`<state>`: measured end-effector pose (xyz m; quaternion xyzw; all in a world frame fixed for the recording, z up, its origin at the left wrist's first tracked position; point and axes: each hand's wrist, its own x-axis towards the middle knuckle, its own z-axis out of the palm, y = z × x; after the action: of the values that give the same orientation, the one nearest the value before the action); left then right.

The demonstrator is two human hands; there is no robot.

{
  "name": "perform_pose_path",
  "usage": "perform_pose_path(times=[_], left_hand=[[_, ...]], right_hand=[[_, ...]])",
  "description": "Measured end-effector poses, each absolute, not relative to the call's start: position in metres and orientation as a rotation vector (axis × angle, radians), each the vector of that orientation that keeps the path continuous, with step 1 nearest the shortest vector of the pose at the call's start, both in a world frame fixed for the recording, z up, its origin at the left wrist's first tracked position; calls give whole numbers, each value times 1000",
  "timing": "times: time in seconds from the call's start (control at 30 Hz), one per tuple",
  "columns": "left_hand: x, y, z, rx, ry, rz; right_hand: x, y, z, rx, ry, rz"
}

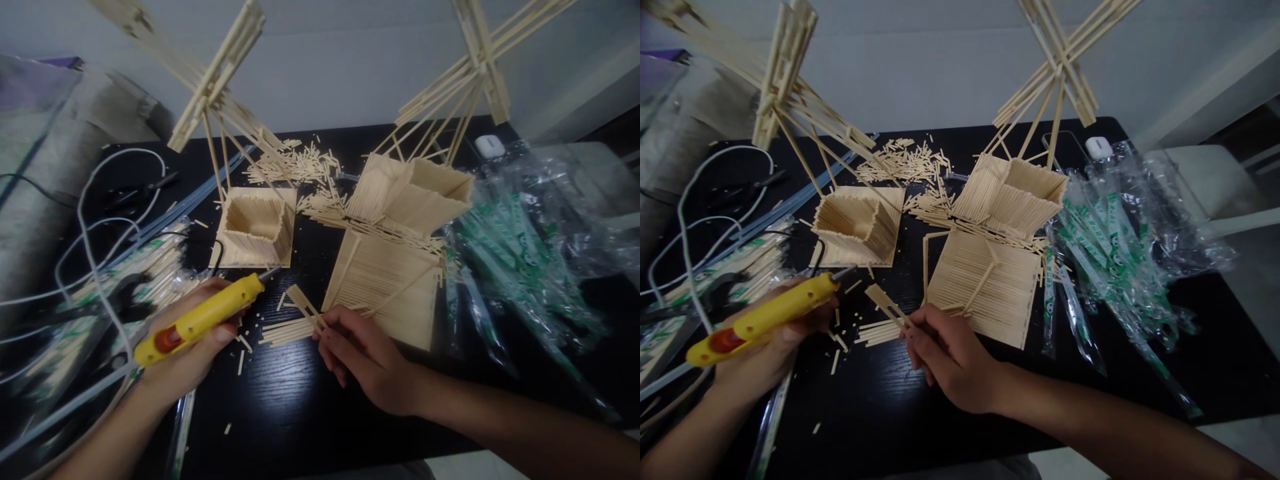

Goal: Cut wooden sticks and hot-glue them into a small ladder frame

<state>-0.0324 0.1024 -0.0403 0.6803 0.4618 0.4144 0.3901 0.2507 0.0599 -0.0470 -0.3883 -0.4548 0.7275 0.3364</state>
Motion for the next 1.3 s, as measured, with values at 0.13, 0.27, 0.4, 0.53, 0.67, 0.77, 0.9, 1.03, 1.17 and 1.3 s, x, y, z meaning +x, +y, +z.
perform_pose_path(times=[0.13,0.27,0.4,0.53,0.67,0.77,0.9,1.03,1.17,1.3], left_hand=[[-28,107,-34,1937,1119,1032],[-25,109,-32,1919,1146,973],[-23,108,-32,1953,1112,951],[-21,109,-30,1986,1105,952],[-19,111,-27,2057,1108,934],[-18,111,-27,2085,1106,952],[-18,111,-28,2122,1112,971],[-23,110,-30,2190,1127,919],[-28,107,-33,2199,1172,882],[-28,107,-33,2253,1176,882]], right_hand=[[250,60,-47,-1008,-1192,1893],[250,61,-47,-1006,-1203,1883],[251,61,-46,-995,-1214,1880],[251,61,-45,-1002,-1219,1884],[251,61,-46,-1008,-1208,1885],[251,61,-47,-1002,-1215,1880],[251,61,-47,-993,-1205,1887],[251,61,-47,-1001,-1202,1892],[250,61,-47,-992,-1199,1891],[251,61,-48,-997,-1169,1894]])
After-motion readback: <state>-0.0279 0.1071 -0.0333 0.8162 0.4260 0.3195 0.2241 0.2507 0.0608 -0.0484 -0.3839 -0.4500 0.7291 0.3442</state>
